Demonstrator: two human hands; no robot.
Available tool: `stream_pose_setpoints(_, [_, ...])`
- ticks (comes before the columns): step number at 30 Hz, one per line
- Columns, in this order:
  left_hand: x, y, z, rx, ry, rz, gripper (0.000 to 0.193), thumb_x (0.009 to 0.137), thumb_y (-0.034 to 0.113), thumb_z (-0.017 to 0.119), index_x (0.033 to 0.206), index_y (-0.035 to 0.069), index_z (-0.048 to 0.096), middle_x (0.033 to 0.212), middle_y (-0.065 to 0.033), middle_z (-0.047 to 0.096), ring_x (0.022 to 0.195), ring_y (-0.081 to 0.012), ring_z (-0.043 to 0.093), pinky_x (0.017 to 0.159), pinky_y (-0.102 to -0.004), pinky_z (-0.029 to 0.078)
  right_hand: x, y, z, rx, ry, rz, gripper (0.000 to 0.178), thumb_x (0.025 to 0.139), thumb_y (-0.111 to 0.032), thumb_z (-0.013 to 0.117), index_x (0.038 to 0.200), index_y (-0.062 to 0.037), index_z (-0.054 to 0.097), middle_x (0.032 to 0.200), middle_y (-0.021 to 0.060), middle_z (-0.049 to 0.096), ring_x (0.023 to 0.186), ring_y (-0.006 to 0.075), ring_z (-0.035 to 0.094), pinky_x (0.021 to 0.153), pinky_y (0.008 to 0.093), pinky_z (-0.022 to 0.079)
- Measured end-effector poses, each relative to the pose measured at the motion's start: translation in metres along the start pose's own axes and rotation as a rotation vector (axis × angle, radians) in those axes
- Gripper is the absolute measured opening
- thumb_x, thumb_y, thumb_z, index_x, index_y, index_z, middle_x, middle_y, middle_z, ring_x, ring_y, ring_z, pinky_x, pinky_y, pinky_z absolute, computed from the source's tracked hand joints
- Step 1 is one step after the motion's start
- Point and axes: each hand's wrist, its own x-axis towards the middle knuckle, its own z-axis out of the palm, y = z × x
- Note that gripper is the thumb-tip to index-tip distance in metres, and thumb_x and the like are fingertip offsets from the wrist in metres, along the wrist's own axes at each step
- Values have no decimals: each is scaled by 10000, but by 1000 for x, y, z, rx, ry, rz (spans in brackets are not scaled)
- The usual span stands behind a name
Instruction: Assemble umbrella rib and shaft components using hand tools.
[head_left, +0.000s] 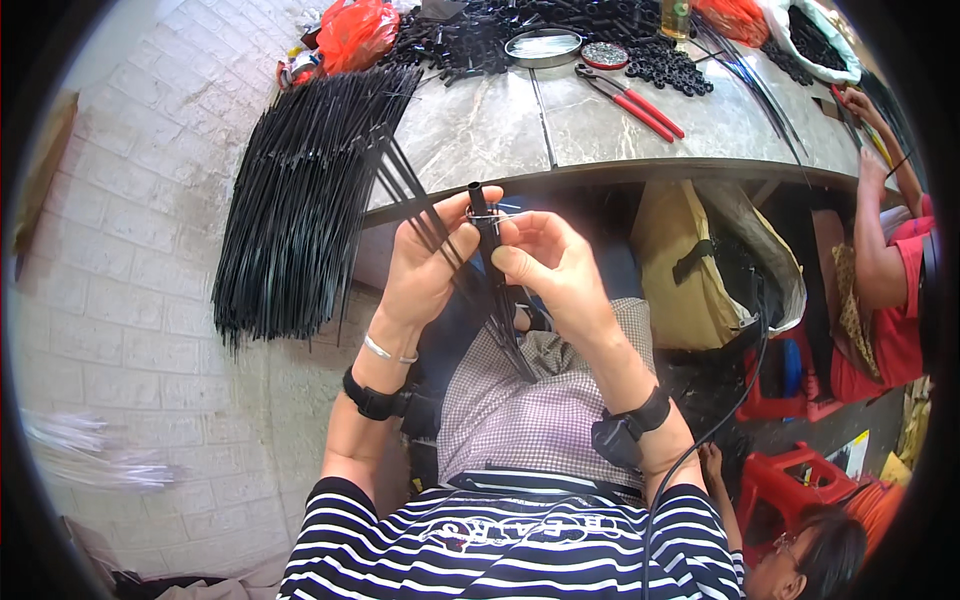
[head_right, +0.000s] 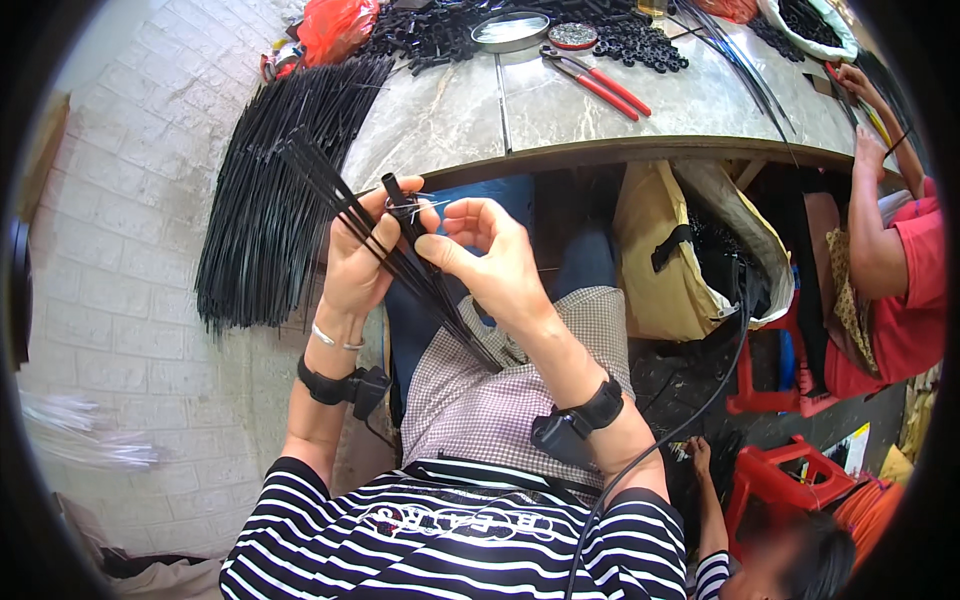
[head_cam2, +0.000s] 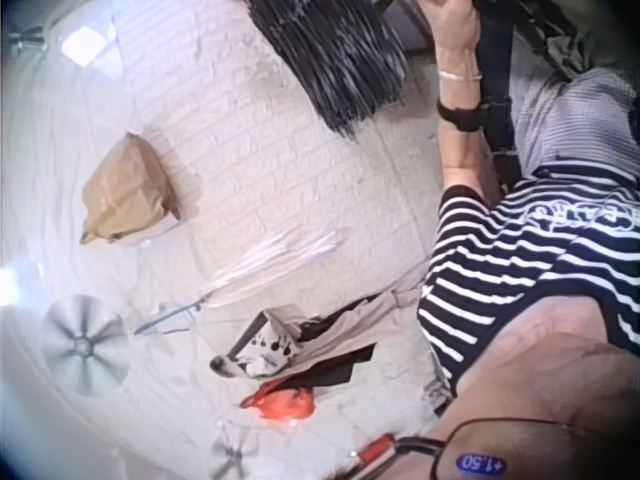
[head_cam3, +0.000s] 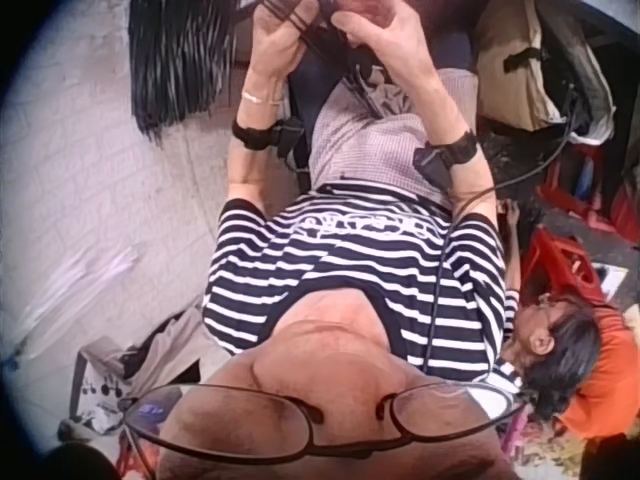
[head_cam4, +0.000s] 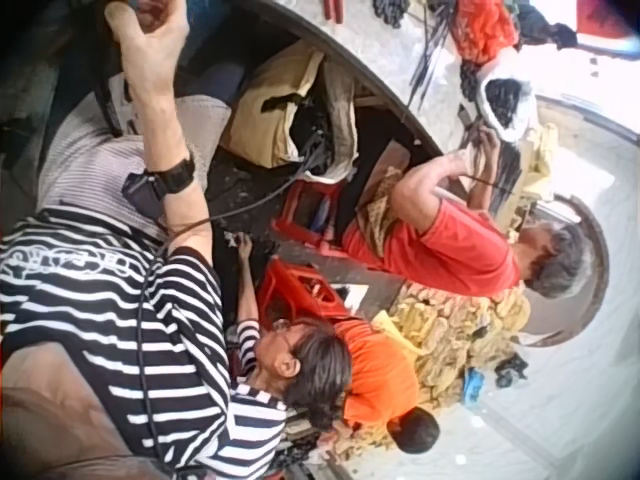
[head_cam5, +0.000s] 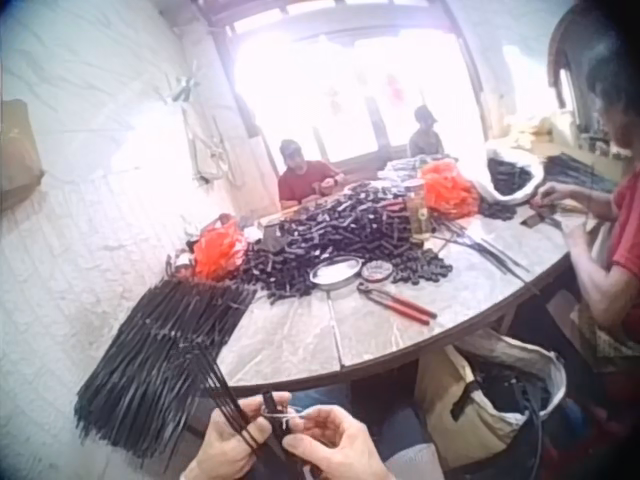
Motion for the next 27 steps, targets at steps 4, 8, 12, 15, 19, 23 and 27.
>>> stream_pose_setpoints(4, [15, -26, 22, -246, 36, -31, 413, 940, 192, 589, 1247, -69, 500, 967, -103, 648, 873, -142, 643, 785, -238, 526, -14, 13, -10, 64, -30, 91, 346, 940, -243, 577, 1147, 34, 566, 964, 69, 629, 871, 106, 584, 780, 244, 487])
stream_pose_setpoints(8, [13, -33, -5, -377, 262, -116, 356, 905, 182, 586, 1192, -15, 512, 957, -87, 594, 900, -210, 579, 865, -368, 486, -5, 45, 9, 107, -197, 107, 422, 981, -386, 472, 798, -33, 611, 643, 15, 580, 608, 107, 569, 595, 261, 499])
stream_pose_setpoints(12, [22, -38, -12, -488, -1, -44, 522, 918, 247, 611, 1327, 11, 388, 1081, -74, 514, 1020, -199, 452, 906, -360, 379, -3, 63, 20, -39, 148, -346, 516, 953, -433, 489, 727, 14, 613, 598, 126, 554, 605, 153, 560, 591, 332, 462])
stream_pose_setpoints(15, [40, -42, 14, -431, -68, -87, 504, 957, 310, 536, 1331, 15, 373, 1011, -59, 481, 920, -187, 424, 828, -354, 381, 0, 60, 1, -164, 258, -342, 649, 935, -542, 466, 699, 45, 610, 583, 210, 530, 549, 310, 577, 538, 362, 445])
stream_pose_setpoints(19, [44, -29, 37, -455, -141, -108, 727, 912, 512, 543, 1360, -17, 325, 927, -45, 440, 782, -162, 395, 748, -344, 372, -5, 46, -1, -127, 274, -293, 698, 924, -593, 440, 716, 46, 625, 590, 226, 534, 564, 350, 598, 513, 369, 440])
stream_pose_setpoints(23, [49, -39, 54, -202, -107, -132, 1001, 776, 637, 623, 1399, -62, 269, 807, -2, 365, 729, -120, 373, 700, -299, 361, -4, 50, -7, -117, 339, -278, 634, 932, -545, 473, 750, 38, 643, 619, 233, 562, 605, 367, 620, 520, 373, 452])
stream_pose_setpoints(27, [46, -36, 58, -39, -112, -122, 824, 891, 507, 577, 1387, -83, 286, 786, 2, 349, 721, -116, 368, 704, -291, 365, -5, 50, -6, -81, 377, -317, 609, 938, -523, 480, 752, 32, 646, 612, 232, 557, 601, 375, 615, 516, 374, 449])
